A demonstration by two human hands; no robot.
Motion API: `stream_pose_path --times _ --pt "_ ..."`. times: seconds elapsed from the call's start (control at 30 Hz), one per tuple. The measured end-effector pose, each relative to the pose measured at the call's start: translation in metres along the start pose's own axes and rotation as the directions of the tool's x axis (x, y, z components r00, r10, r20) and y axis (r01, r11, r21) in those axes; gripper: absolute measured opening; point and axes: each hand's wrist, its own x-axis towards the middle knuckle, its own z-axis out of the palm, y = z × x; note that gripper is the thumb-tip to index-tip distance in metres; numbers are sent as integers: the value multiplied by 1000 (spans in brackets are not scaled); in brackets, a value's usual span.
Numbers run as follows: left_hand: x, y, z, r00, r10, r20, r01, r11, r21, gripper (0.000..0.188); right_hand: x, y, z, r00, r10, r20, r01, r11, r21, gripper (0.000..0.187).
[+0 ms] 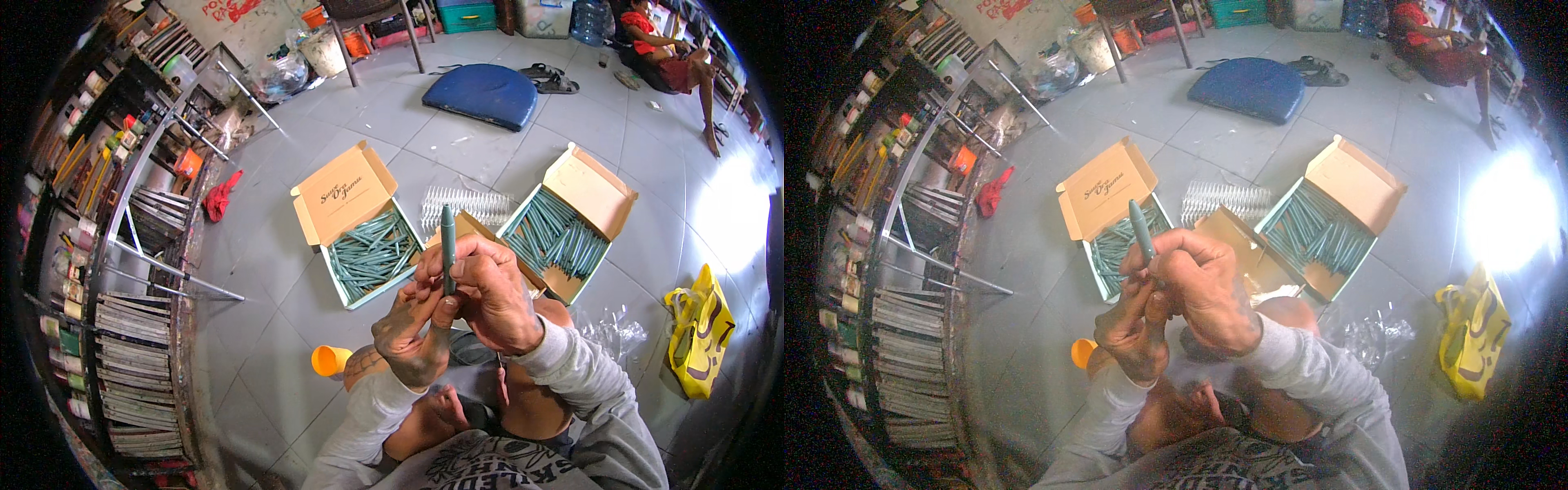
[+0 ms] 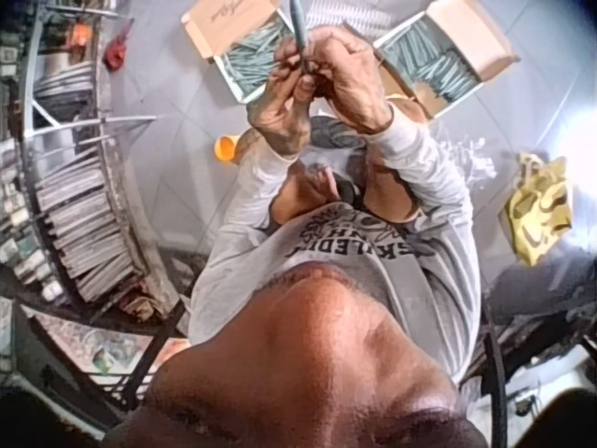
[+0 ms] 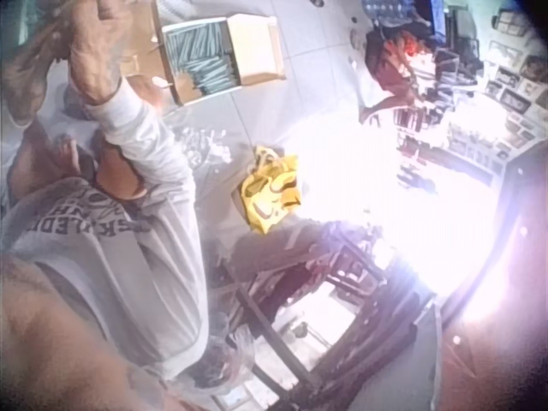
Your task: The person assembles components by sliding a small white ring onto a green plastic tube and then inserting a metal tip into the end of the tube.
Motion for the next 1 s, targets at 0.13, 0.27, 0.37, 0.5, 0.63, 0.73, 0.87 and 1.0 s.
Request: stream_pose_path --times 0.13,0.27,0.37,0.5,0.63,0.73,0.87,1.0 --pt "-3 -2 1 999 -22 45 20 999 33 15 0 -4 -1 999 31 -29 -28 996 85 17" --pt "-2 0 3 995 -20 93 13 997 72 15 0 -10 -5 999 37 -37 -36 999 11 21" --pt "-3 -2 -5 984 -43 172 15 987 162 18 4 -10 -12 1000 12 -14 -13 998 -63 30" --pt "0 0 -7 948 -308 83 313 948 -62 29 6 -19 -8 971 -236 -45 211 926 -313 37" --pt "8 6 -13 887 -462 0 446 857 -257 31 3 -26 -26 859 -461 221 476 564 -675 28" --pt "4 8 -21 895 -446 -16 432 875 -219 25 -6 -31 -20 892 -302 336 449 520 -727 24" --pt "-3 -3 -19 938 -346 1 343 929 -141 27 -6 -27 -20 870 -303 390 492 457 -741 23" --pt "-2 -4 -25 981 -177 84 179 984 -9 27 -4 -25 -23 850 -319 419 524 429 -735 18"
